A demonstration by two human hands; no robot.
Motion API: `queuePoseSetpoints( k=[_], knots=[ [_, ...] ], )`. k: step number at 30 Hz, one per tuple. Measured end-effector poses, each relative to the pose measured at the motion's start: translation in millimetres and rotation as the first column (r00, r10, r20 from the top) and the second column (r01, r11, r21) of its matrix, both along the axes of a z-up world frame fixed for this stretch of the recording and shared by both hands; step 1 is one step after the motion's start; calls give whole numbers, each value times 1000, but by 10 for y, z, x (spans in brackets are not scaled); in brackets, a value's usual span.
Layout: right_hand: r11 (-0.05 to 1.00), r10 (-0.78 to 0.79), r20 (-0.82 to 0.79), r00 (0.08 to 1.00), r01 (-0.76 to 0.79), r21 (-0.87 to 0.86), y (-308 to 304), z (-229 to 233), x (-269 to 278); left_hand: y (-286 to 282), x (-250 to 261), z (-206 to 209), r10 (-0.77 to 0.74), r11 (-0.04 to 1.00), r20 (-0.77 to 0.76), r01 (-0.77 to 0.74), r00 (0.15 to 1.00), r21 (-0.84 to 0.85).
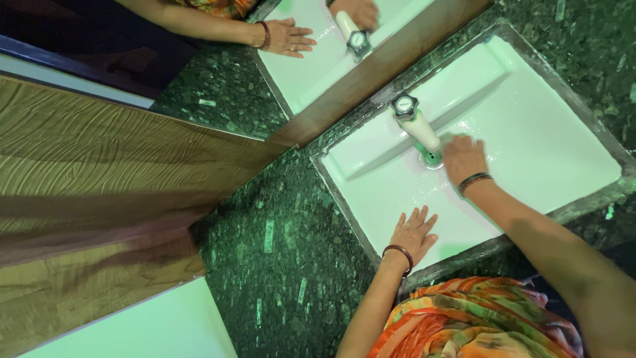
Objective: The person scrubs a white bathroom sink with a green sponge, repeatedly wiping the basin, faucet, and drain area. The person rinses the sponge under running water and continues scrubbing the sink surfaces.
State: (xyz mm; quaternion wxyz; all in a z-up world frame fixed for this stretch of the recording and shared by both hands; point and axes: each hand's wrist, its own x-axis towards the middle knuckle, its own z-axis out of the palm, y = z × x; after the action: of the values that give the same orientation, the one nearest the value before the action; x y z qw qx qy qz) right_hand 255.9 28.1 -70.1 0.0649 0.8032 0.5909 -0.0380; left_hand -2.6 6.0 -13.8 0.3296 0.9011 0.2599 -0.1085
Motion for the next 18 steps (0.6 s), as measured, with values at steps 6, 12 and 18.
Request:
queuePoseSetpoints(
  k=[6, 12, 18],
  knots=[
    [977, -200, -54, 978, 195, -89, -81, 370, 124, 36, 23, -1, 15, 1000, 8, -15, 1000, 3],
    [953, -176, -328, 928, 78, -293, -31, 287, -120, 44, 65, -5, 13, 1000, -2, -13, 1000, 9],
    [915, -164, -268, 949, 44, -402, -224, 476, -194, 47, 63, 25, -2, 1000, -24, 2, 1000, 3]
  ],
)
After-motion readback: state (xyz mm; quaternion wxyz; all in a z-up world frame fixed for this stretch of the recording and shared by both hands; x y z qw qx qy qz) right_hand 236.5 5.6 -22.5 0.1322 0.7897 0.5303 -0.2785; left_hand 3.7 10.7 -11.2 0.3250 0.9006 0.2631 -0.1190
